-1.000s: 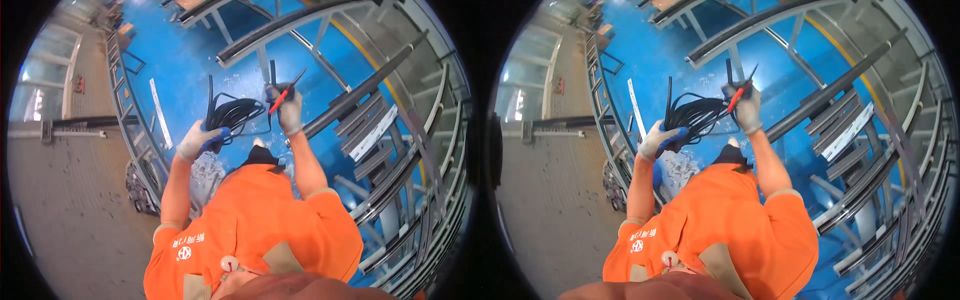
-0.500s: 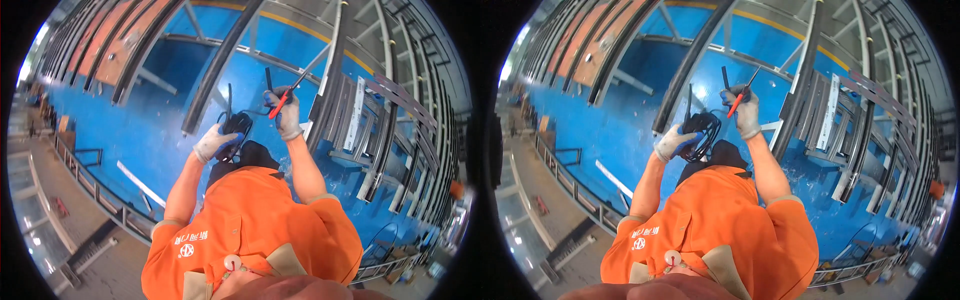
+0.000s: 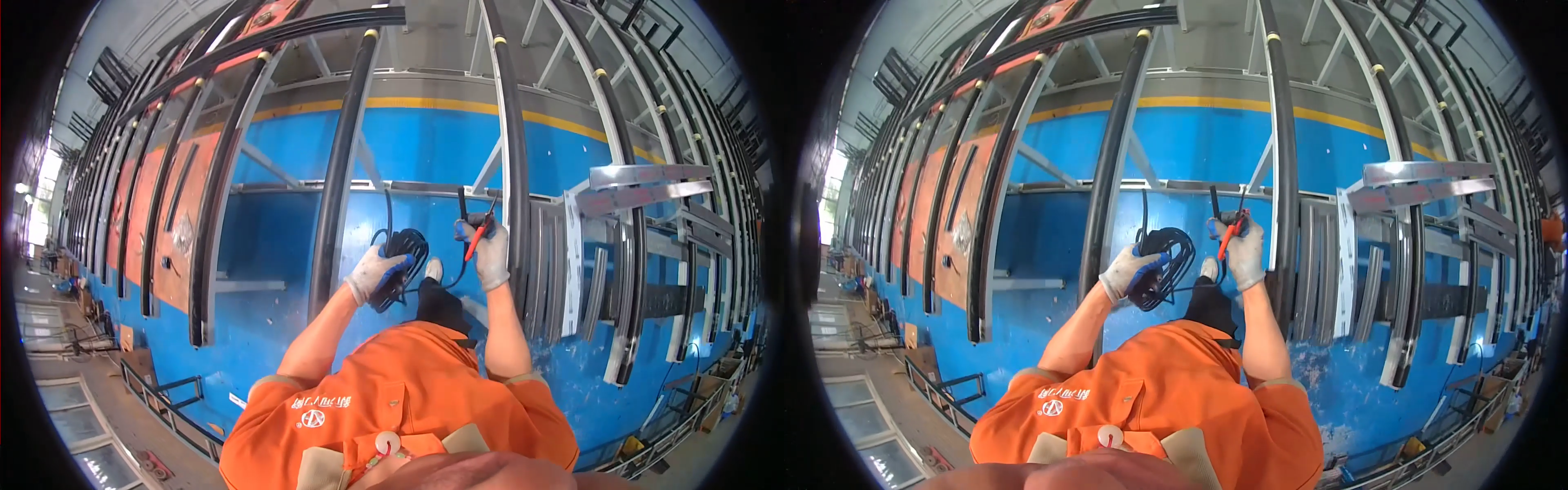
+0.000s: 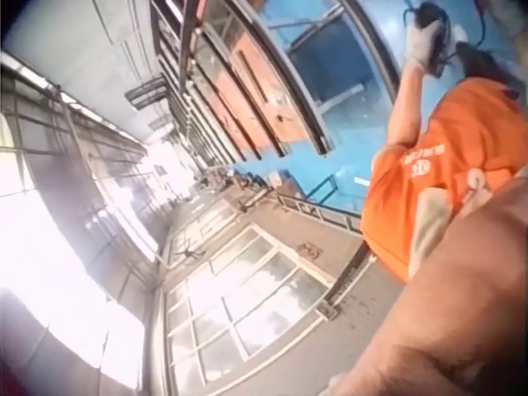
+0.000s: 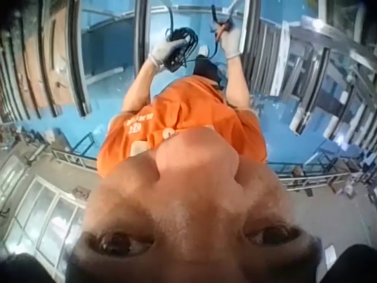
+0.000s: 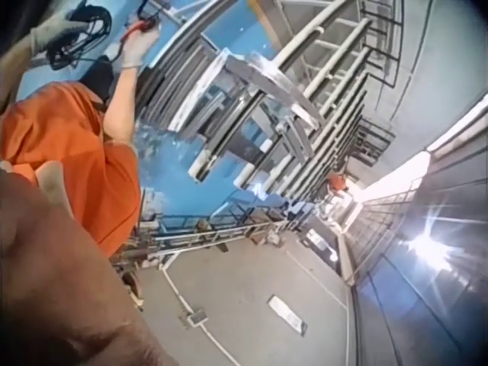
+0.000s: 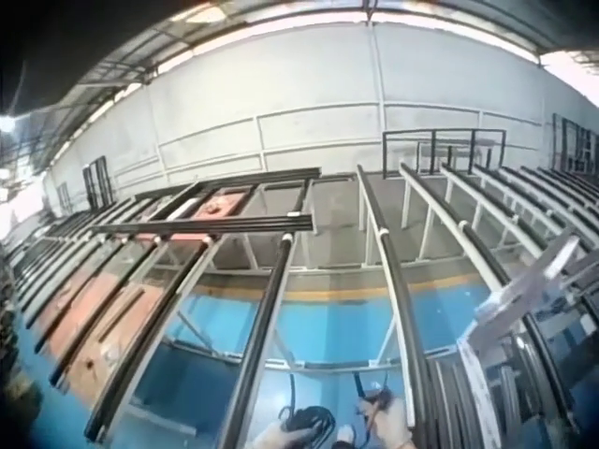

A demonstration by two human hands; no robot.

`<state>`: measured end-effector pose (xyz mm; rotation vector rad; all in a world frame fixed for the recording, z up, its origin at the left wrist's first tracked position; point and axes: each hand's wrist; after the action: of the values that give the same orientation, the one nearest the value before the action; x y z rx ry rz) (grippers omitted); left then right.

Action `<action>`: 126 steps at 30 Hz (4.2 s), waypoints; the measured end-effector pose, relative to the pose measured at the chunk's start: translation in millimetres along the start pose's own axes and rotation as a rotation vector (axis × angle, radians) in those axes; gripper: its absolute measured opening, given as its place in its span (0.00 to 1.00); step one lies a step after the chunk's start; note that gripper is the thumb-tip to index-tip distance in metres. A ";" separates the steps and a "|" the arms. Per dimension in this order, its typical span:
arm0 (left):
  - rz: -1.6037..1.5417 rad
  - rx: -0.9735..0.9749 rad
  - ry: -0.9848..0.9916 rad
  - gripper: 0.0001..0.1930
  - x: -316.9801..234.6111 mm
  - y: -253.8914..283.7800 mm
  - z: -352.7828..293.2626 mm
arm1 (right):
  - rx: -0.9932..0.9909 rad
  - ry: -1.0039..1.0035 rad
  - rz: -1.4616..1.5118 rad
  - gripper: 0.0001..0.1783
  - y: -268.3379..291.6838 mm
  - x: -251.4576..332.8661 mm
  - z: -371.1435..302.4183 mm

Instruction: Assembling a large industrial metal frame by routing and securing black electrical cables.

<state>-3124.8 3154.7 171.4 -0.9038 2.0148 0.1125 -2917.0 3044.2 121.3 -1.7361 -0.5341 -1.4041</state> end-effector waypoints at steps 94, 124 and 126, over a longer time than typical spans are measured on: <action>-0.676 -1.185 0.860 0.10 -632.5 149.0 951.4 | 0.223 -0.732 -0.070 0.09 21.2 -116.8 1705.9; -1.872 -1.705 -0.676 0.09 -461.2 57.7 933.5 | 1.878 -0.763 -0.360 0.09 -214.7 -1.1 1280.5; -1.781 -1.774 -0.603 0.08 -417.7 35.6 928.3 | 1.877 -0.797 -0.356 0.09 -223.5 -2.4 1243.2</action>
<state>-2361.9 3785.3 -69.3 -2.7447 -0.4413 0.9920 -2345.6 4170.6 141.6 -0.4309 -1.8150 0.1125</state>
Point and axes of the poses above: each hand's wrist, its own z-axis towards the middle knuckle, its own y-axis out of the back of the hand, x = y × z, and after that the axes turned 7 degrees about x, right-handed
